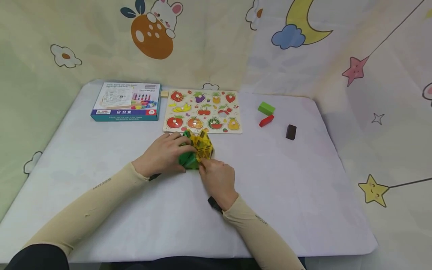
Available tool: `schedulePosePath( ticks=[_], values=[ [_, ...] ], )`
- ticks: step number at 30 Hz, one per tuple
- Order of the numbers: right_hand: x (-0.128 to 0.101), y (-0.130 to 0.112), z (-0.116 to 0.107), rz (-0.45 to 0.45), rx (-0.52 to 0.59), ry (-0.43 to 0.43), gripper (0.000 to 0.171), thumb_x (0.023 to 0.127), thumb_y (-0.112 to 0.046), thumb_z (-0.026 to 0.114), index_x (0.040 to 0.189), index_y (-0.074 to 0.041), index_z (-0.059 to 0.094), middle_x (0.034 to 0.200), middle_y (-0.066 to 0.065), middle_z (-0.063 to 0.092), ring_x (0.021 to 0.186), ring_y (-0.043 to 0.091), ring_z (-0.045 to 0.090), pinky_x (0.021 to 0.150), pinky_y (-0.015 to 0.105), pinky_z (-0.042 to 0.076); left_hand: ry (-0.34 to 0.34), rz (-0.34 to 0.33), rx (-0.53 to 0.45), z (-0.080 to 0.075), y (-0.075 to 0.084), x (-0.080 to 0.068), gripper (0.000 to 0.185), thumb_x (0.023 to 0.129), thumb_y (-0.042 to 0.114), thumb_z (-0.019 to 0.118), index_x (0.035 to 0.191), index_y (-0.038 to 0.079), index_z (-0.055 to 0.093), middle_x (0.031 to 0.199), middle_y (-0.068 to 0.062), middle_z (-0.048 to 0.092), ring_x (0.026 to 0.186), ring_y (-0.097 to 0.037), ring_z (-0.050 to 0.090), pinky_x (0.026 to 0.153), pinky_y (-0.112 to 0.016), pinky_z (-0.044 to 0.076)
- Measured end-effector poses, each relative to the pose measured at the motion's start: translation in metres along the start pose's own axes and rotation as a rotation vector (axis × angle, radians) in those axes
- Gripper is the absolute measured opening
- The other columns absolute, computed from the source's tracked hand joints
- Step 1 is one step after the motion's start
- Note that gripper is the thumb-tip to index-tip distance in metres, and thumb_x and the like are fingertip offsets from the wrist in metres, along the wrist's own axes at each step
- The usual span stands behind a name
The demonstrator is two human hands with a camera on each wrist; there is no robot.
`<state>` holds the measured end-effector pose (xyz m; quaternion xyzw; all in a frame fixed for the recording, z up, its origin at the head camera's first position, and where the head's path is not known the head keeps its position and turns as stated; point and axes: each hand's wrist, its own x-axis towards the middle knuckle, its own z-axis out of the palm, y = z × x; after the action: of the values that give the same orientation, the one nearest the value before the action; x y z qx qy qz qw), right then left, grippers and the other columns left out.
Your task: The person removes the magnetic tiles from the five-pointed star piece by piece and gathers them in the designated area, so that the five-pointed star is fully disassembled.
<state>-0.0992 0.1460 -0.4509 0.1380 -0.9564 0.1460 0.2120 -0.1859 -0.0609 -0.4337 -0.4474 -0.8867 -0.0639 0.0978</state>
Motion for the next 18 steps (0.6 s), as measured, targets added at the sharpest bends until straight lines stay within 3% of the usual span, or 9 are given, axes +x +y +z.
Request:
schedulePosePath(
  ticks=[18],
  values=[
    [-0.0003, -0.0015, -0.0046, -0.011, -0.016, -0.019, 0.019, 0.085, -0.021, 0.086, 0.102, -0.014, 0.084, 0.083, 0.003, 0.081, 0.065, 0.02, 0.076, 0.048, 0.035, 0.055, -0.028, 0.018, -0.087, -0.0036, 0.0001, 0.0009, 0.067, 0.07, 0.055, 0.092, 0.126, 0.026, 0.07, 0.128, 0.001, 0.07, 0.121, -0.026, 0.058, 0.105, -0.048, 0.05]
  ],
)
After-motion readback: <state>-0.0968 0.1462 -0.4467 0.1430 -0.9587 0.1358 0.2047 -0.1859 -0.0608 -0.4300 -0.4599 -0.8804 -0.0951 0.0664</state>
